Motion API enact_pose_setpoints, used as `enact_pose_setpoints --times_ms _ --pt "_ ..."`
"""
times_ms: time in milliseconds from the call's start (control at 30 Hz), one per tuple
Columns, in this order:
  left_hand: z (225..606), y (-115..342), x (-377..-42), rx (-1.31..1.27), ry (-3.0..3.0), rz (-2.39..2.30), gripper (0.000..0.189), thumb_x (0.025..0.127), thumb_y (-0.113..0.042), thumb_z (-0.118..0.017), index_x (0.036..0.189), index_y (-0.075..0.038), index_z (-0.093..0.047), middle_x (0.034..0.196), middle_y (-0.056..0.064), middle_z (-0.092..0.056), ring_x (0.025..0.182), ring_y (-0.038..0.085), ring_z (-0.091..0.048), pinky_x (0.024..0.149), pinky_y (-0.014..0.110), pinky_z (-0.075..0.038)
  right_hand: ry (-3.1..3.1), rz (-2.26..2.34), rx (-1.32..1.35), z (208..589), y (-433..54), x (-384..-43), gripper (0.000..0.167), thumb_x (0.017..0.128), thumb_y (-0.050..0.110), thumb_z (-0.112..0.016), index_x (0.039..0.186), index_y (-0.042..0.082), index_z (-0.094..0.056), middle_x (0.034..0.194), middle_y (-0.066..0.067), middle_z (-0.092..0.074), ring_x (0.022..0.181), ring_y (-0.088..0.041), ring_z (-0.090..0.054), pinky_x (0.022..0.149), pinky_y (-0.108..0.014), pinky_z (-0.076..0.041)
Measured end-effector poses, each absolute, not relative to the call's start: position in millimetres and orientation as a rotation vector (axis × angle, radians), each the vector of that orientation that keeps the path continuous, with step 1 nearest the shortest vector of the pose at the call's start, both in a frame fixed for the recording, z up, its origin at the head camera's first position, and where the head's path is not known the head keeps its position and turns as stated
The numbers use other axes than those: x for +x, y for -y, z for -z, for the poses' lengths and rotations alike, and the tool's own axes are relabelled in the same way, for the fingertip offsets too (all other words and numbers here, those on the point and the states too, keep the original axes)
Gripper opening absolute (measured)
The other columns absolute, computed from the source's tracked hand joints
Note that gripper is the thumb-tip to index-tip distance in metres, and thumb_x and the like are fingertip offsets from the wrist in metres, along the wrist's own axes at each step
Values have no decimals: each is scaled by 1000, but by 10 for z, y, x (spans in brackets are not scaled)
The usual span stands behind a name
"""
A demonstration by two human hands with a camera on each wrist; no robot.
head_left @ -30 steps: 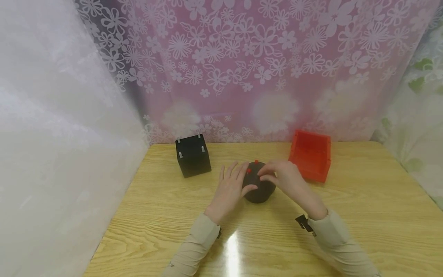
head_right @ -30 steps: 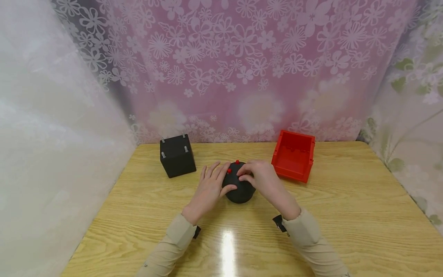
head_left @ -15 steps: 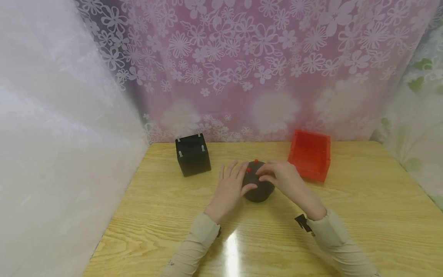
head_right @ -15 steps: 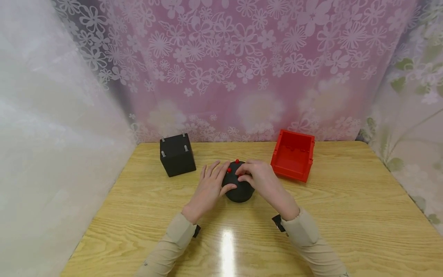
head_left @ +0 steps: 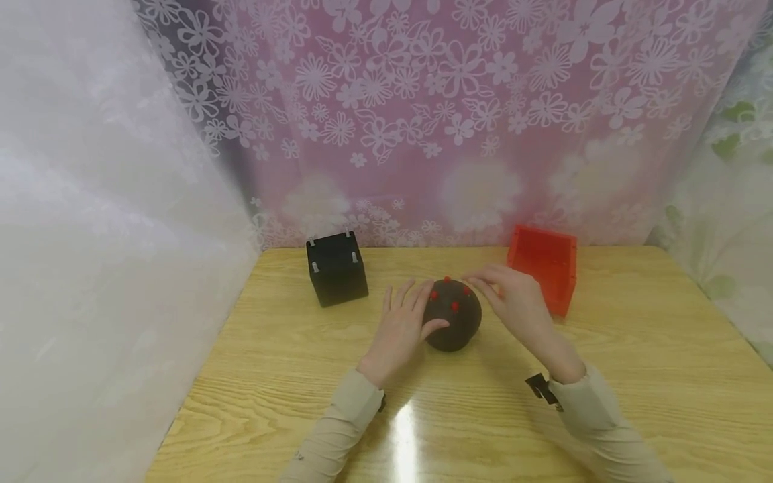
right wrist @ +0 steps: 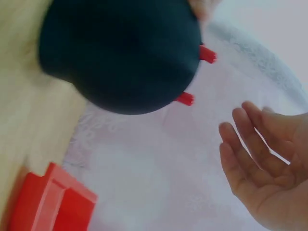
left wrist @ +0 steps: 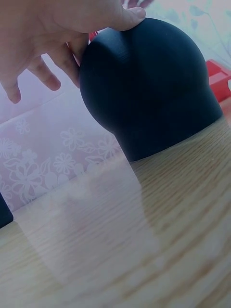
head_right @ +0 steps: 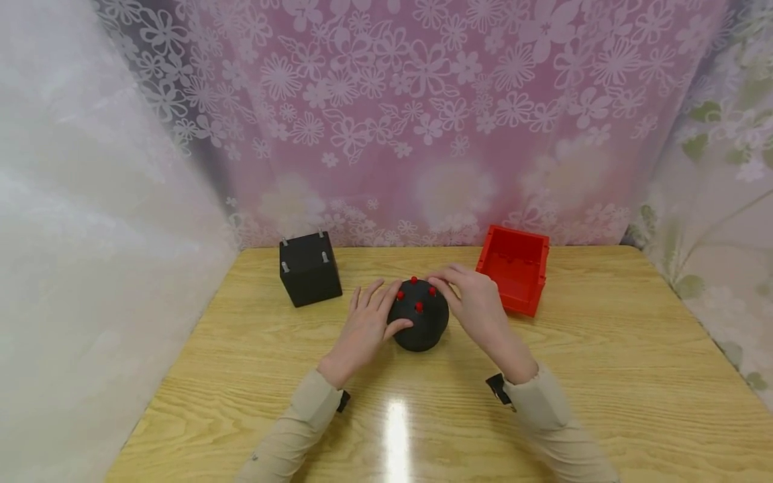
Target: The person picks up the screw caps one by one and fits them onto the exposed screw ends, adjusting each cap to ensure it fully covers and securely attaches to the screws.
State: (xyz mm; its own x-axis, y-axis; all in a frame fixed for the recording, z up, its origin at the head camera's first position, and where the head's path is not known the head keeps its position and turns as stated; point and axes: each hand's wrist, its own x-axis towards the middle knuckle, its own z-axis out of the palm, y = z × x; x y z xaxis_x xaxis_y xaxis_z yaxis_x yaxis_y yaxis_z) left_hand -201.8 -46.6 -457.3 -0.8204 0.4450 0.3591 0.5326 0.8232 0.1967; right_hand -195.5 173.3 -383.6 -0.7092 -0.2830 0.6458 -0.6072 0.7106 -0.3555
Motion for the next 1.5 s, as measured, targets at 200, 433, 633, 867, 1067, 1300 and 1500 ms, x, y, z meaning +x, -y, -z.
enact_pose_setpoints --times_ms 200,433,633,867,1067,1300,1500 --pt "4553 475 -2024 -736 2717 421 80 99 -57 -51 159 -9 -30 159 6 -41 150 32 -30 121 62 -21 2429 -738 654 3946 -1811 -1937 22 97 6 -68 118 6 -74 108 -12 -73 71 -25 -66 57 -37 -53" --pt "4546 460 -2020 -727 2715 348 80 100 -56 -48 159 -6 -29 160 9 -40 149 32 -32 121 61 -23 2645 -694 684 4156 -1867 -1920 53 100 16 -65 147 -3 -49 142 -26 -54 111 -43 -64 86 -54 -58" --pt "4580 473 -1981 -707 2739 288 86 100 -58 -48 162 -6 -21 162 9 -36 150 35 -30 120 62 -23 2730 -594 676 4324 -1864 -1897 89 92 32 -75 154 -11 -28 159 -32 -28 145 -52 -29 112 -65 -33" --pt "4610 468 -1923 -684 2749 268 91 99 -59 -49 163 -6 -13 164 10 -32 152 37 -24 121 62 -20 2719 -288 678 4477 -1801 -1829 98 90 44 -73 155 -11 -24 164 -28 -19 147 -54 -19 107 -71 -35" --pt "4618 455 -1911 -662 2779 300 90 99 -59 -48 163 -8 -12 164 8 -32 154 35 -19 123 61 -14 2752 -296 670 4498 -1770 -1809 95 91 43 -72 155 -12 -26 162 -28 -25 149 -47 -25 111 -67 -33" --pt "4633 451 -1902 -678 2748 287 90 98 -57 -51 163 -6 -15 162 9 -36 153 34 -23 122 61 -16 2741 -265 687 4510 -1762 -1808 95 92 43 -72 153 -14 -26 160 -31 -28 148 -45 -29 110 -65 -37" --pt "4640 438 -1902 -684 2707 195 88 98 -58 -50 161 -3 -22 159 10 -40 151 35 -28 121 61 -21 2700 -308 692 4515 -1775 -1781 93 92 40 -73 152 -14 -28 157 -32 -32 146 -44 -32 110 -65 -37"
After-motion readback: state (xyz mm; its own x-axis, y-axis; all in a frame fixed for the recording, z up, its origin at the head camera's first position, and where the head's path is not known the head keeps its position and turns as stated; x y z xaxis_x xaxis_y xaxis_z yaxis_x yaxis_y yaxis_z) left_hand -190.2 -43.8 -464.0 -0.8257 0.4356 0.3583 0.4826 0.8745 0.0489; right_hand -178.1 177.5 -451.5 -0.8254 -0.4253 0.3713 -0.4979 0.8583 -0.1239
